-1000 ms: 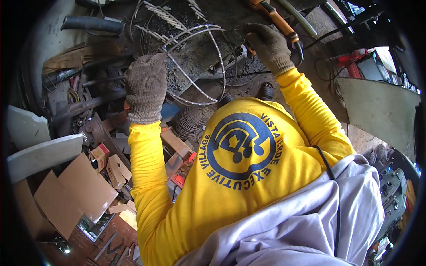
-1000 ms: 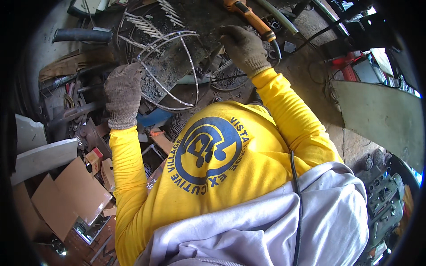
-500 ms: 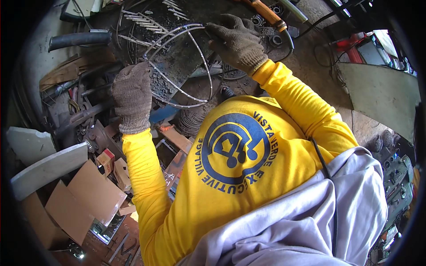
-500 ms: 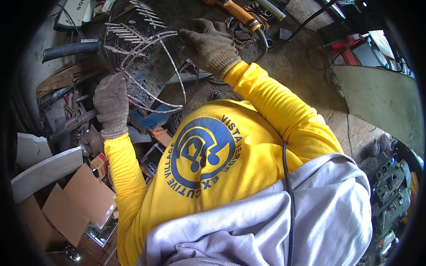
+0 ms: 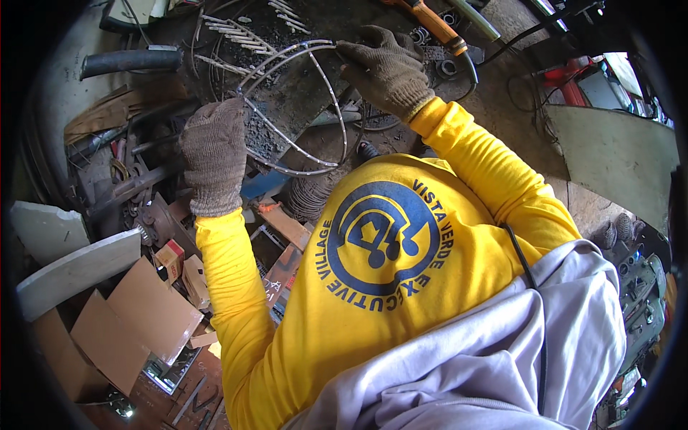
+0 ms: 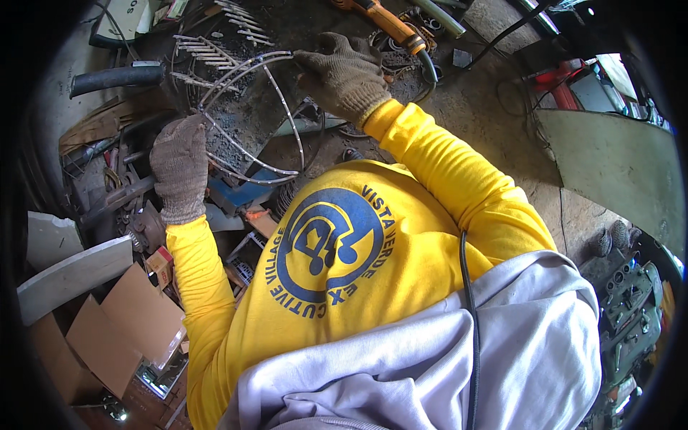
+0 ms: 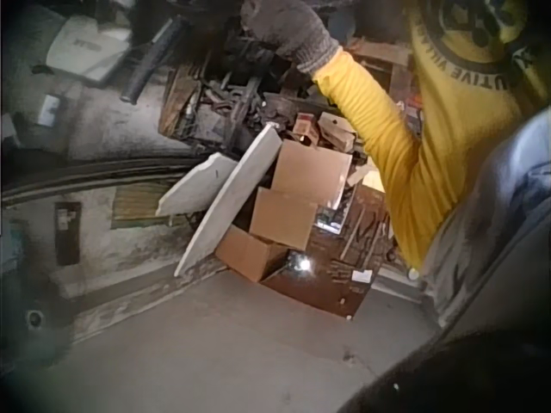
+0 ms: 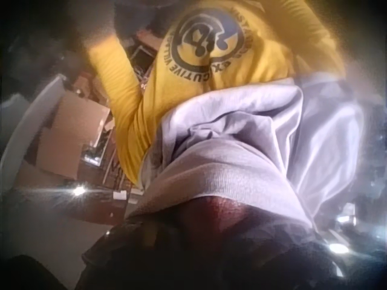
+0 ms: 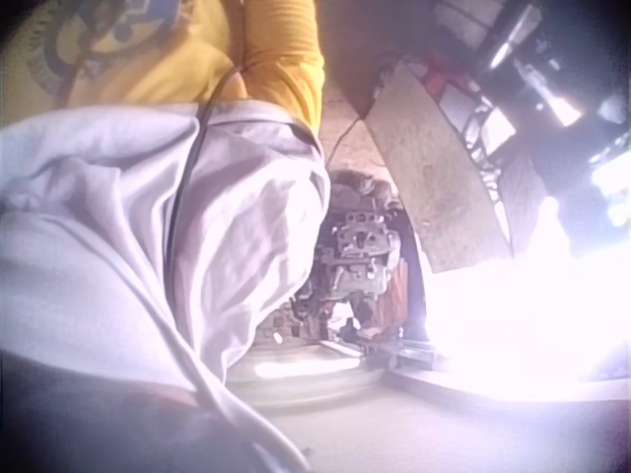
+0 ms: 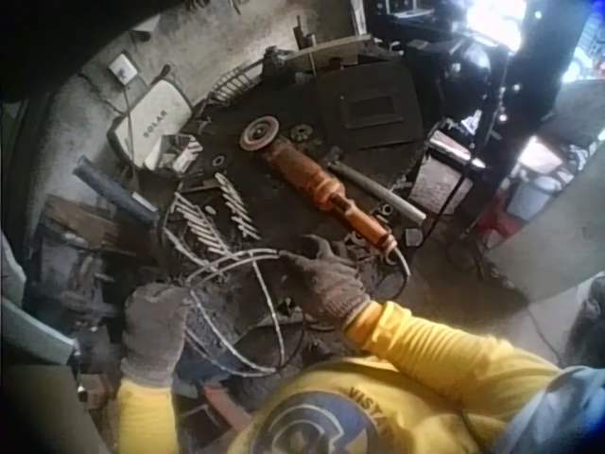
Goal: The person welds metal rods onto a circular frame to construct a spherical cage structure. They use a welding tool to join the components while holding the metal pieces by hand.
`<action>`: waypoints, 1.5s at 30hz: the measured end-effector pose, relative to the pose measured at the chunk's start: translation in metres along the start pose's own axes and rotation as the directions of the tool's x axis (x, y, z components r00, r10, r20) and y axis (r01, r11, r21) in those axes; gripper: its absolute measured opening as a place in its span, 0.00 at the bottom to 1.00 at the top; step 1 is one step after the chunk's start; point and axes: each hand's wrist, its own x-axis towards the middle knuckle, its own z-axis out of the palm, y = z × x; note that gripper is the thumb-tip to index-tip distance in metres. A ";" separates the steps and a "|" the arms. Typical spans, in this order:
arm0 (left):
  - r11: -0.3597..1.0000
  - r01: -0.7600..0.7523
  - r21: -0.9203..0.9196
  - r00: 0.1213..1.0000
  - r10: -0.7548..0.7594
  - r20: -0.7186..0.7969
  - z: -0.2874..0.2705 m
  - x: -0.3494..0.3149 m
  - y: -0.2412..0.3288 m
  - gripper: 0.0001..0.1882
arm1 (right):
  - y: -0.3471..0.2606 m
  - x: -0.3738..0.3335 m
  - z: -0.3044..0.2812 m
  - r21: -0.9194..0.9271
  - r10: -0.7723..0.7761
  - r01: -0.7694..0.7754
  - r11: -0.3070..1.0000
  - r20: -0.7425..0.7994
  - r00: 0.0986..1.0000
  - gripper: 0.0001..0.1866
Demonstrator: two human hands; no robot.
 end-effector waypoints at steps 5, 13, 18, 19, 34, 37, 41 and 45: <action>0.999 -0.032 0.022 0.999 0.032 0.011 -0.011 0.003 0.004 0.12 | -0.004 0.001 -0.003 -0.052 -0.013 0.013 0.999 0.002 1.000 0.23; 0.995 -0.086 0.056 0.996 0.087 -0.002 -0.017 0.006 0.007 0.11 | -0.003 0.002 -0.002 -0.064 -0.021 0.021 0.998 -0.002 1.000 0.22; 0.997 -0.057 0.042 0.998 0.056 0.022 -0.018 0.006 0.008 0.11 | -0.004 0.002 -0.003 -0.026 0.001 0.000 1.000 0.022 1.000 0.22; 0.998 -0.049 0.048 0.998 0.047 0.029 -0.019 0.006 0.009 0.11 | -0.004 0.001 -0.003 -0.038 0.000 0.001 0.999 0.021 1.000 0.22; 1.000 -0.009 0.007 0.999 0.009 -0.032 0.003 -0.003 -0.003 0.10 | -0.010 0.003 -0.004 0.019 0.020 -0.021 1.000 0.049 0.999 0.24; 1.000 -0.031 0.004 0.995 0.031 -0.093 0.007 -0.003 -0.003 0.08 | -0.007 0.004 -0.003 0.033 0.003 -0.005 0.999 0.059 0.998 0.24; 0.999 0.022 -0.032 0.999 -0.023 -0.041 0.003 -0.003 0.002 0.09 | -0.011 0.006 -0.013 -0.034 -0.056 0.058 0.998 0.056 0.997 0.24; 0.999 0.019 -0.049 0.996 -0.023 -0.082 0.005 -0.002 0.004 0.09 | -0.020 0.015 -0.025 -0.070 -0.063 0.056 0.996 -0.105 0.992 0.22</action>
